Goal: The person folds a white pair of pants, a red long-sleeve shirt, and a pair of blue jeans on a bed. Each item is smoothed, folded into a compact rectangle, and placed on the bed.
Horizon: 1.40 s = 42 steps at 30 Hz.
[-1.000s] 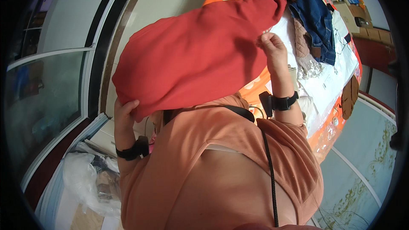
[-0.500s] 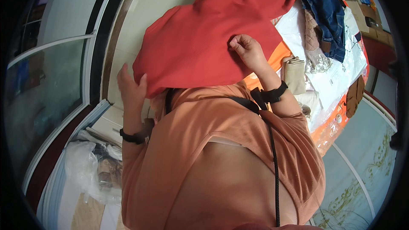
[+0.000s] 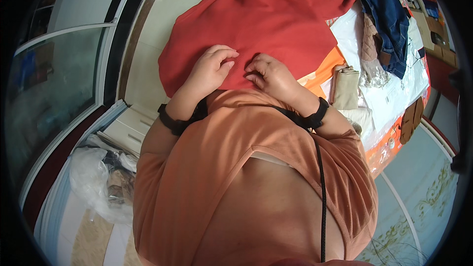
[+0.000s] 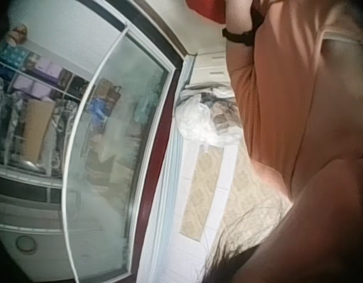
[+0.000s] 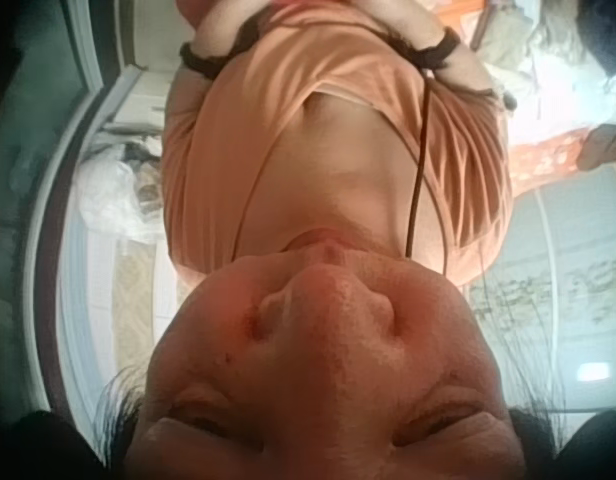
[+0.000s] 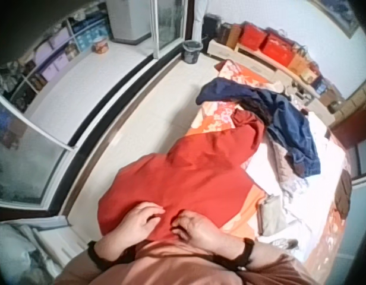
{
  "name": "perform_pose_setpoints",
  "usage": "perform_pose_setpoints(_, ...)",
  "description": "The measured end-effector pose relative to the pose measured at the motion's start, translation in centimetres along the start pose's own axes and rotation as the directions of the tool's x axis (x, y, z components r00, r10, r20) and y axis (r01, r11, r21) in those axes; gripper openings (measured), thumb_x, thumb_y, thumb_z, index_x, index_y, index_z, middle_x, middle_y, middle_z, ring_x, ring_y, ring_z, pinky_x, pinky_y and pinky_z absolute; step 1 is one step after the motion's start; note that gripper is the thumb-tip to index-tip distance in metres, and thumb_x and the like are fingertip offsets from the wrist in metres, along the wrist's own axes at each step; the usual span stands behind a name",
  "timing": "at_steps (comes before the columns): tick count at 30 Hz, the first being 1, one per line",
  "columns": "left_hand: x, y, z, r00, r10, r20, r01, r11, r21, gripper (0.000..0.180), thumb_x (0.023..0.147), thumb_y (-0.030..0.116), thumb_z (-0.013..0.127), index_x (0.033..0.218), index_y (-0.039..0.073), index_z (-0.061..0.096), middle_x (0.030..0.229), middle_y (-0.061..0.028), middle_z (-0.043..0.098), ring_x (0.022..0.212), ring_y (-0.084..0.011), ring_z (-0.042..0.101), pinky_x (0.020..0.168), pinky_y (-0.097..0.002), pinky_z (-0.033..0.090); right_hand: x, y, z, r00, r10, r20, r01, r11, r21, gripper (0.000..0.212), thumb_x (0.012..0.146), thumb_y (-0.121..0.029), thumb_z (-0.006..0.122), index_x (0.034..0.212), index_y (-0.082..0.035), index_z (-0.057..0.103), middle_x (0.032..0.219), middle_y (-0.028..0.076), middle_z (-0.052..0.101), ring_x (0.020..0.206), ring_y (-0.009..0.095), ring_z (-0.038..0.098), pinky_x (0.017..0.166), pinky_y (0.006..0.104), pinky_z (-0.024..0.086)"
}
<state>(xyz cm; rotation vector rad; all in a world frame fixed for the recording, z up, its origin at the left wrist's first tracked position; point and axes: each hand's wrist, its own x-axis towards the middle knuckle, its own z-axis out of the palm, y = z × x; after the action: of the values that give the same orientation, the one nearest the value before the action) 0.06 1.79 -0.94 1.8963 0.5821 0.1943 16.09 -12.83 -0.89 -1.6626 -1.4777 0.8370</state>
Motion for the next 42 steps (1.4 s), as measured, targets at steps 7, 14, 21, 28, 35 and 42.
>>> perform_pose_setpoints(7, -0.1, -0.9, 0.2, 0.991, -0.109, 0.071, 0.117, 0.987, -0.112, 0.019, 0.089, 0.000, 0.055, 0.105, 0.002, 0.064, 0.109, -0.0075, 0.058, 0.098, -0.0152, 0.057, 0.087, -0.0272, 0.046, 0.0, 2.0, 1.9, 0.986, -0.120, 0.120, 0.153, 0.931, -0.332, 0.014, 0.074, -0.013, 0.064, 0.085, -0.006, 0.062, 0.085, 0.012, 0.055, 0.079, 0.031, 0.058, 0.070, 0.0397, 0.048)
perform_pose_setpoints(14, -0.1, -0.9, 0.7, 0.988, -0.143, 0.057, 0.149, 0.980, -0.128, 0.019, 0.088, 0.001, 0.056, 0.106, 0.003, 0.063, 0.109, -0.0067, 0.058, 0.098, -0.0142, 0.056, 0.087, -0.0266, 0.046, -0.2, 2.7, 2.4, 0.977, -0.145, 0.154, 0.200, 0.868, -0.454, 0.011, 0.075, -0.013, 0.059, 0.082, -0.006, 0.061, 0.084, 0.011, 0.054, 0.078, 0.030, 0.057, 0.070, 0.0401, 0.047)
perform_pose_setpoints(21, 1.7, 0.7, 1.3, 0.996, 0.067, -0.061, -0.060, 0.992, 0.114, 0.025, 0.081, 0.007, 0.064, 0.106, 0.003, 0.062, 0.110, -0.0108, 0.058, 0.106, -0.0277, 0.054, 0.092, -0.0356, 0.044, -1.5, 2.0, -0.7, 0.999, 0.033, 0.036, -0.038, 0.991, 0.125, 0.005, 0.080, -0.003, 0.063, 0.082, -0.005, 0.059, 0.084, 0.009, 0.057, 0.080, 0.028, 0.057, 0.072, 0.0366, 0.047)
perform_pose_setpoints(28, 6.0, 1.8, 4.2, 0.983, 0.158, -0.093, -0.123, 0.943, 0.308, 0.032, 0.079, 0.021, 0.068, 0.107, 0.006, 0.063, 0.114, -0.0104, 0.058, 0.109, -0.0292, 0.051, 0.095, -0.0428, 0.039, -1.1, 4.7, -4.2, 0.762, 0.464, -0.452, -0.346, 0.881, 0.322, 0.009, 0.086, -0.009, 0.064, 0.087, 0.000, 0.060, 0.084, 0.008, 0.060, 0.079, 0.017, 0.059, 0.071, 0.0276, 0.047)
perform_pose_setpoints(35, 8.8, 1.6, 7.3, 1.000, -0.014, 0.019, 0.000, 0.803, 0.596, 0.026, 0.077, 0.027, 0.068, 0.096, 0.010, 0.067, 0.098, -0.0069, 0.060, 0.098, -0.0265, 0.052, 0.087, -0.0420, 0.037, 0.6, 6.4, -3.1, 0.789, 0.381, -0.482, -0.337, 0.925, 0.179, 0.013, 0.083, -0.012, 0.066, 0.085, 0.000, 0.062, 0.082, 0.015, 0.060, 0.076, 0.027, 0.058, 0.070, 0.0341, 0.047)
perform_pose_setpoints(42, 9.1, 1.0, 7.4, 0.994, -0.105, -0.017, 0.101, 0.874, 0.476, 0.018, 0.078, 0.024, 0.067, 0.091, 0.011, 0.067, 0.091, -0.0054, 0.063, 0.095, -0.0248, 0.056, 0.085, -0.0410, 0.039, 0.3, 5.8, -2.9, 0.821, 0.289, -0.492, -0.305, 0.951, 0.049, 0.011, 0.081, -0.010, 0.067, 0.085, -0.001, 0.062, 0.083, 0.015, 0.060, 0.079, 0.032, 0.058, 0.071, 0.0368, 0.048)
